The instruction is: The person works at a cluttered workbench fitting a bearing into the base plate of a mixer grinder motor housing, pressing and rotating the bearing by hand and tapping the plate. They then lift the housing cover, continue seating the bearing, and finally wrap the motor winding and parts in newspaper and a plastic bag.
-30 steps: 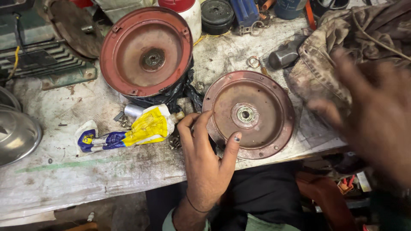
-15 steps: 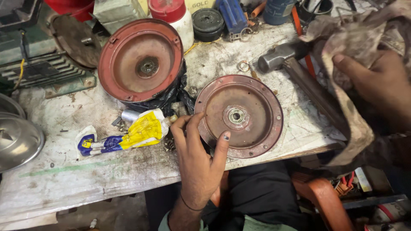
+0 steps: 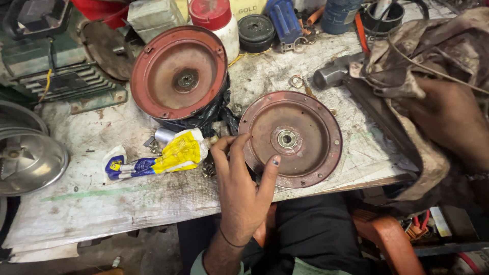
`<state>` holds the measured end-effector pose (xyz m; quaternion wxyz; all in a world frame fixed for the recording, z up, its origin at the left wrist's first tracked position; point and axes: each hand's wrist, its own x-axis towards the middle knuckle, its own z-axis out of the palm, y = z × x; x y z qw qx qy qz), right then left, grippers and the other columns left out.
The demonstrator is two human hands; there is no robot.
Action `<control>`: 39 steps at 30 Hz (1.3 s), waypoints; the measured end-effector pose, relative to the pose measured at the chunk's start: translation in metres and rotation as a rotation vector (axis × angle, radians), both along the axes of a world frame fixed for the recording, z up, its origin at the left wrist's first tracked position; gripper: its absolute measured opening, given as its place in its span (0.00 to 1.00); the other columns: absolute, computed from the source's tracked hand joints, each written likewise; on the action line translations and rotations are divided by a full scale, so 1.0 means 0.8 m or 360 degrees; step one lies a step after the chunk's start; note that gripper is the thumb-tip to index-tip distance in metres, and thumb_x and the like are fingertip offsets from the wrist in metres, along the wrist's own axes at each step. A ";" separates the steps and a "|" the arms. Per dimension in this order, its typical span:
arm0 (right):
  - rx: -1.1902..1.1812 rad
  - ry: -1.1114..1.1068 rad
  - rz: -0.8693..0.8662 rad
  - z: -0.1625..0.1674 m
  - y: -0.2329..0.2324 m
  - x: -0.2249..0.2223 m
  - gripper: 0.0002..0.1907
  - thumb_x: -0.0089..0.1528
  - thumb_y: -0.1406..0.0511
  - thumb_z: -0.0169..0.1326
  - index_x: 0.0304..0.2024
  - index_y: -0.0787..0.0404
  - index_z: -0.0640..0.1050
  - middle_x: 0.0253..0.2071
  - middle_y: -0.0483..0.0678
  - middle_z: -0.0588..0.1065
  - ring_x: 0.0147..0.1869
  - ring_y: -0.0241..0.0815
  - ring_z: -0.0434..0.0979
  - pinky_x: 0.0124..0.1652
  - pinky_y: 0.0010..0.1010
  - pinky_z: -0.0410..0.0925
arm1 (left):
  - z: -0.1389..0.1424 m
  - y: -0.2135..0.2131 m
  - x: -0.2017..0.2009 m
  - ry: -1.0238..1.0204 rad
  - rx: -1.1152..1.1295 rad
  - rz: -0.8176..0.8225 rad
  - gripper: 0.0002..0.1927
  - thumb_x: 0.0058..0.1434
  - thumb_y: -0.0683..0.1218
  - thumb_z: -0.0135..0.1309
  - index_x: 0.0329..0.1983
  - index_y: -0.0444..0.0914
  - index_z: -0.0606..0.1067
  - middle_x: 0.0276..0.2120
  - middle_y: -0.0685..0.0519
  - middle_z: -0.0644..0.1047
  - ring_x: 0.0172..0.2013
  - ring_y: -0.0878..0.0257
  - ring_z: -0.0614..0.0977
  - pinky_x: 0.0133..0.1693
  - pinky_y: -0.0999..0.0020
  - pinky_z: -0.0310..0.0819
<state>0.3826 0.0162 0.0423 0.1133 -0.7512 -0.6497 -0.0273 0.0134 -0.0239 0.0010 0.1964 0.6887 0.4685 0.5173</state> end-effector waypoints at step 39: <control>0.0486 0.0113 0.0036 0.025 -0.008 -0.033 0.18 0.61 0.59 0.70 0.37 0.68 0.80 0.25 0.56 0.76 0.22 0.48 0.76 0.25 0.38 0.69 | 0.004 -0.014 -0.002 -0.0059 0.0271 -0.0034 0.29 0.63 0.45 0.62 0.64 0.32 0.66 0.65 0.34 0.65 0.67 0.38 0.69 0.67 0.47 0.63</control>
